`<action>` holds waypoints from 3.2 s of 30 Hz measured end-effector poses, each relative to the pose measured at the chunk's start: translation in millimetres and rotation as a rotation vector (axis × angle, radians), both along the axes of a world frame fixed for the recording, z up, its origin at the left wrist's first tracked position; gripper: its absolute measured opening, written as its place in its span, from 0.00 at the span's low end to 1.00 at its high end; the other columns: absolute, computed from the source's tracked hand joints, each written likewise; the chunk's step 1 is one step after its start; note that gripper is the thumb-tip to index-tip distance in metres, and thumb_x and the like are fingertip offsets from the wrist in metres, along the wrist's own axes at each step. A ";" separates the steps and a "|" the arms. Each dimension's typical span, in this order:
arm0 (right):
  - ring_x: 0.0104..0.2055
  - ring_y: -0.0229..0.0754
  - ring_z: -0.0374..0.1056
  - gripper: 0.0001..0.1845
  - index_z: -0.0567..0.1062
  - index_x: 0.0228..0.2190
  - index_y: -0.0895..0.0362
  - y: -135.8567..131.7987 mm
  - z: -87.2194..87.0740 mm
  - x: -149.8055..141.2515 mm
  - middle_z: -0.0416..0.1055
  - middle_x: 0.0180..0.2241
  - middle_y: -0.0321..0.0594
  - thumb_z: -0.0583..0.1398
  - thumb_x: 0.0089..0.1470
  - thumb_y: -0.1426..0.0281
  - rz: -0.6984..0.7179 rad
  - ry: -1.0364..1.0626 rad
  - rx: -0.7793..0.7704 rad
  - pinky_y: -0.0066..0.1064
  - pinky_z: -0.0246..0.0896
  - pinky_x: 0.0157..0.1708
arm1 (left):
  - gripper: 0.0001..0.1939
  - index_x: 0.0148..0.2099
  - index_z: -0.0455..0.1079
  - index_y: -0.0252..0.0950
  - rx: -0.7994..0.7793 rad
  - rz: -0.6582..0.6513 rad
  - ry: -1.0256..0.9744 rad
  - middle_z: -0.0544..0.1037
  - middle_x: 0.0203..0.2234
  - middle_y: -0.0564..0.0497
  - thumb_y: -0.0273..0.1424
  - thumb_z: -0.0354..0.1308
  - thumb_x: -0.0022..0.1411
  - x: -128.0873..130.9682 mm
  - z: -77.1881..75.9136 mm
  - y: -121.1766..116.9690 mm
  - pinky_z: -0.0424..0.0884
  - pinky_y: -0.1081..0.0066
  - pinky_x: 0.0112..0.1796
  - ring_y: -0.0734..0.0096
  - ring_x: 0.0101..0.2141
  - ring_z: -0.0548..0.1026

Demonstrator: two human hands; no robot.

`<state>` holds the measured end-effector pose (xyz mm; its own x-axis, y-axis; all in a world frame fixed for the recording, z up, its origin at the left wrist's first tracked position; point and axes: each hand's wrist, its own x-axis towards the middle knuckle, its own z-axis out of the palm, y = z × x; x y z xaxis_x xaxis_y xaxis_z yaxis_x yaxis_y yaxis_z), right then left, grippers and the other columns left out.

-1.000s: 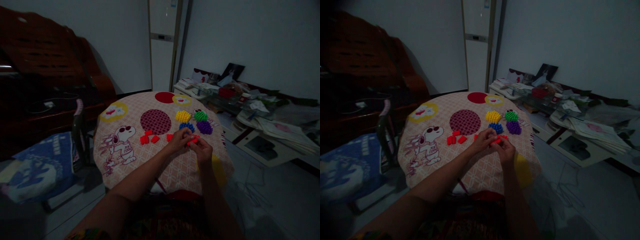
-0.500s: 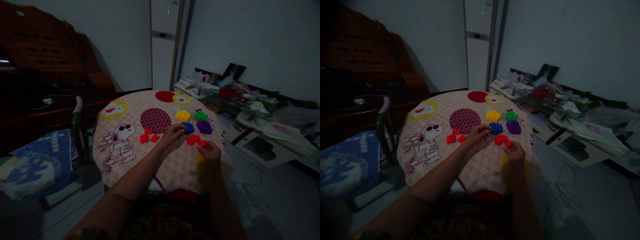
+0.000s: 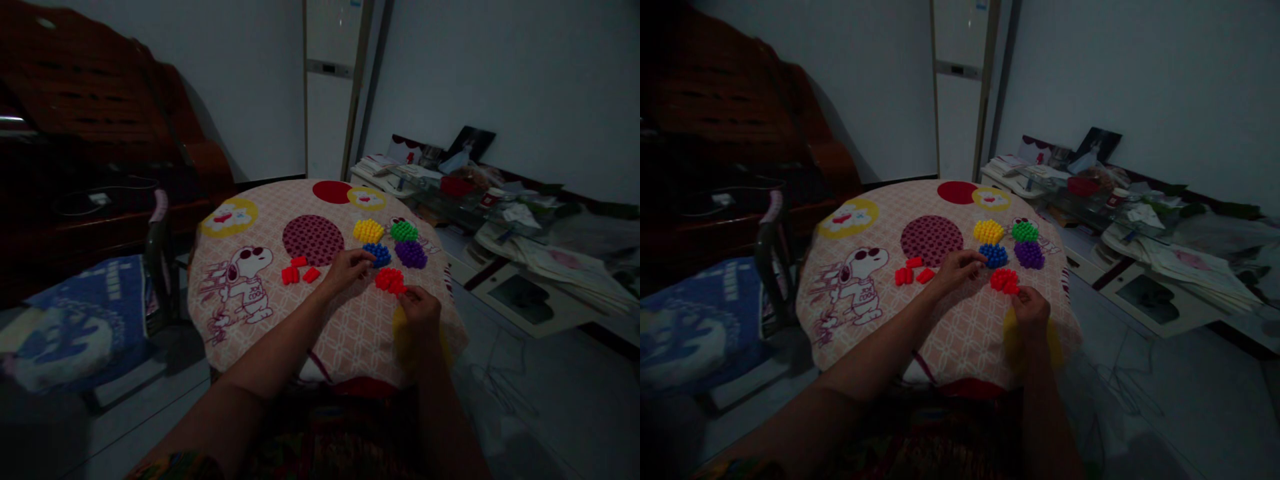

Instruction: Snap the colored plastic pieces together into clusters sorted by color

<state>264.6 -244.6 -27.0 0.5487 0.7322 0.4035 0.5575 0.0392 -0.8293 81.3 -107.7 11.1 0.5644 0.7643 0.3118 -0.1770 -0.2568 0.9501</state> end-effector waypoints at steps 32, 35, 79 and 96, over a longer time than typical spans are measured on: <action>0.28 0.46 0.74 0.18 0.79 0.36 0.59 5.1 1.3 0.4 0.77 0.26 0.44 0.63 0.49 0.58 -0.201 -0.101 0.120 0.35 0.70 0.31 | 0.09 0.38 0.80 0.36 0.488 0.251 0.685 0.82 0.34 0.47 0.28 0.63 0.52 -58.3 5.2 37.7 0.69 0.69 0.39 0.62 0.35 0.77; 0.28 0.47 0.74 0.19 0.80 0.36 0.60 2.1 10.2 -7.6 0.78 0.26 0.44 0.63 0.50 0.58 -0.198 -0.122 0.132 0.35 0.69 0.31 | 0.06 0.30 0.78 0.35 0.464 0.205 0.755 0.79 0.28 0.47 0.24 0.65 0.45 -48.0 1.0 32.0 0.67 0.70 0.35 0.63 0.31 0.75; 0.24 0.40 0.69 0.14 0.79 0.32 0.57 5.9 -4.7 4.4 0.73 0.22 0.36 0.61 0.49 0.60 0.138 -0.167 -0.129 0.29 0.61 0.27 | 0.07 0.30 0.76 0.32 0.324 0.436 0.642 0.77 0.24 0.52 0.29 0.58 0.55 -57.9 21.7 30.9 0.61 0.72 0.31 0.72 0.26 0.69; 0.26 0.44 0.71 0.15 0.75 0.33 0.55 8.5 -3.0 -1.9 0.75 0.23 0.37 0.61 0.48 0.58 -0.004 -0.169 -0.031 0.32 0.64 0.29 | 0.10 0.38 0.78 0.33 0.307 0.550 0.673 0.81 0.30 0.48 0.28 0.57 0.57 -72.2 17.0 39.8 0.66 0.71 0.35 0.67 0.31 0.75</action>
<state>262.6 -236.1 -30.0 0.4774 0.7439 0.4676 0.6895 0.0127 -0.7242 9.0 -67.9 28.1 0.2822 0.9167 0.2828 0.6095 -0.3990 0.6851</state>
